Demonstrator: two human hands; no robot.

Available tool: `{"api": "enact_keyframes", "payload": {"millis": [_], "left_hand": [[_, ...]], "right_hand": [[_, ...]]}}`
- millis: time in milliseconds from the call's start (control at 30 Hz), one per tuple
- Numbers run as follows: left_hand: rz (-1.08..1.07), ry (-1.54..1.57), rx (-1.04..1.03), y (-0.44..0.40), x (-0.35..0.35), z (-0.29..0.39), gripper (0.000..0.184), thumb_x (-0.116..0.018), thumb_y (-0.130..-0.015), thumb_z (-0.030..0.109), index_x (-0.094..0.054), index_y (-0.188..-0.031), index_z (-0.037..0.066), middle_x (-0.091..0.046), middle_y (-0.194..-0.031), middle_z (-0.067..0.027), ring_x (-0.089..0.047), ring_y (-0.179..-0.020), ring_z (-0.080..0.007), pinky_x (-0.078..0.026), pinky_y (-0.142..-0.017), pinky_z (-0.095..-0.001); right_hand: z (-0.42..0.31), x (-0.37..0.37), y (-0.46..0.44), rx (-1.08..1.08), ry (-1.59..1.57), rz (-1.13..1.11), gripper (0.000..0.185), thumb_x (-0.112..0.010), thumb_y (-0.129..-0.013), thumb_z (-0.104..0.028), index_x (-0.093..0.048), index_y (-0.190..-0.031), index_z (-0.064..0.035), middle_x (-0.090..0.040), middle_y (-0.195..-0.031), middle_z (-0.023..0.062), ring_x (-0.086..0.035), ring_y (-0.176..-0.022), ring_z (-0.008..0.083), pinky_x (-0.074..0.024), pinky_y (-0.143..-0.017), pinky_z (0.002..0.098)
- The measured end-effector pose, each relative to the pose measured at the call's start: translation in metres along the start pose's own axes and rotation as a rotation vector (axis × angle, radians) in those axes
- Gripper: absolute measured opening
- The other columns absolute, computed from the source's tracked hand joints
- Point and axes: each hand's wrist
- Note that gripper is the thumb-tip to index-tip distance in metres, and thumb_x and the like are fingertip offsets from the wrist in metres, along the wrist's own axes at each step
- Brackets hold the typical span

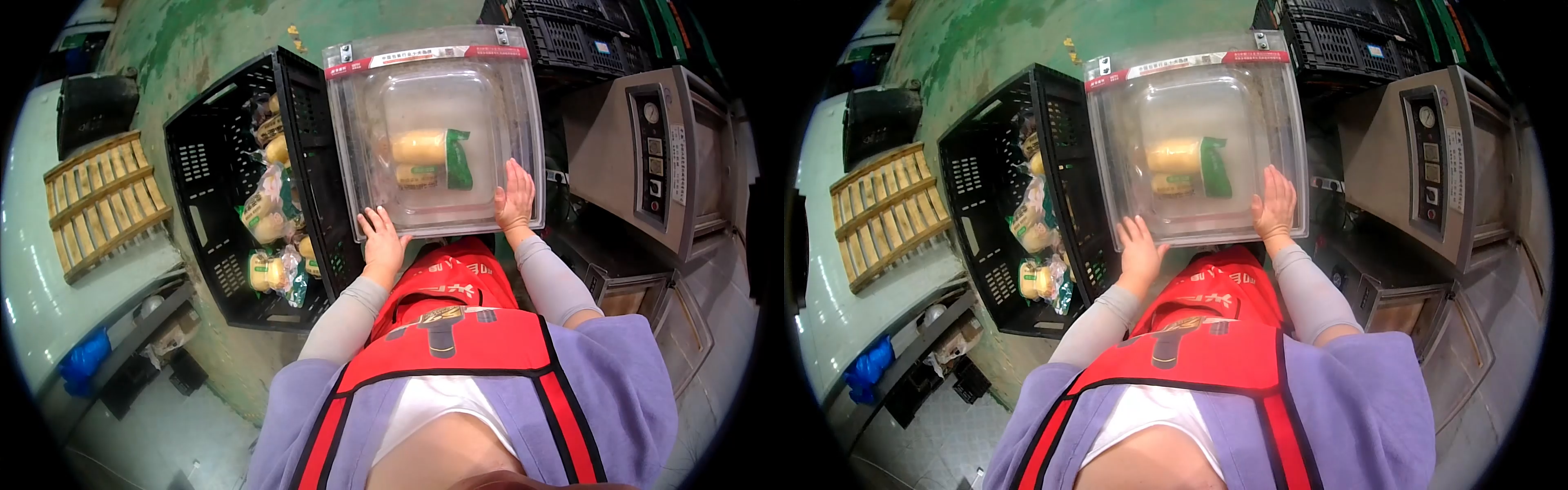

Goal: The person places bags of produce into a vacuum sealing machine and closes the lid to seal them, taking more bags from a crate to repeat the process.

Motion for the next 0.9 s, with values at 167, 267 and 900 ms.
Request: {"api": "enact_keyframes", "payload": {"millis": [167,267,900], "left_hand": [[-0.027,-0.053,-0.012,0.001,0.007,0.0,0.086,-0.046,-0.081,0.055,-0.026,-0.131,-0.011,-0.027,-0.135,-0.0283,-0.02,-0.126,-0.0456,-0.014,-0.105,-0.0521],[-0.044,-0.145,-0.041,0.002,0.015,0.002,0.084,-0.045,-0.082,0.055,-0.027,-0.131,-0.011,-0.029,-0.137,-0.0227,-0.021,-0.127,-0.0428,-0.013,-0.105,-0.0534],[0.119,0.476,0.111,0.013,0.01,-0.004,0.084,-0.064,-0.077,0.038,-0.02,-0.136,-0.002,-0.017,-0.141,-0.0238,-0.017,-0.13,-0.042,-0.02,-0.107,-0.0409]], "right_hand": [[-0.001,-0.001,0.0,0.006,0.007,0.004,0.055,-0.038,-0.085,-0.035,-0.036,-0.13,-0.0044,-0.038,-0.133,0.0121,-0.036,-0.119,0.0315,-0.0233,-0.102,0.0433],[0.001,0.0,0.001,0.008,0.017,-0.015,0.056,-0.039,-0.084,-0.034,-0.035,-0.131,-0.0046,-0.038,-0.134,0.0122,-0.035,-0.12,0.031,-0.0226,-0.103,0.0432],[0.02,-0.018,0.0,-0.008,0.015,-0.017,0.057,-0.048,-0.081,-0.035,-0.037,-0.131,-0.0091,-0.04,-0.132,0.01,-0.034,-0.122,0.0283,-0.0244,-0.101,0.0419]]}}
Point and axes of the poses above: each hand's wrist, its own y-axis away from the middle knuckle, its own x-axis out of the back of the hand, z = x × y
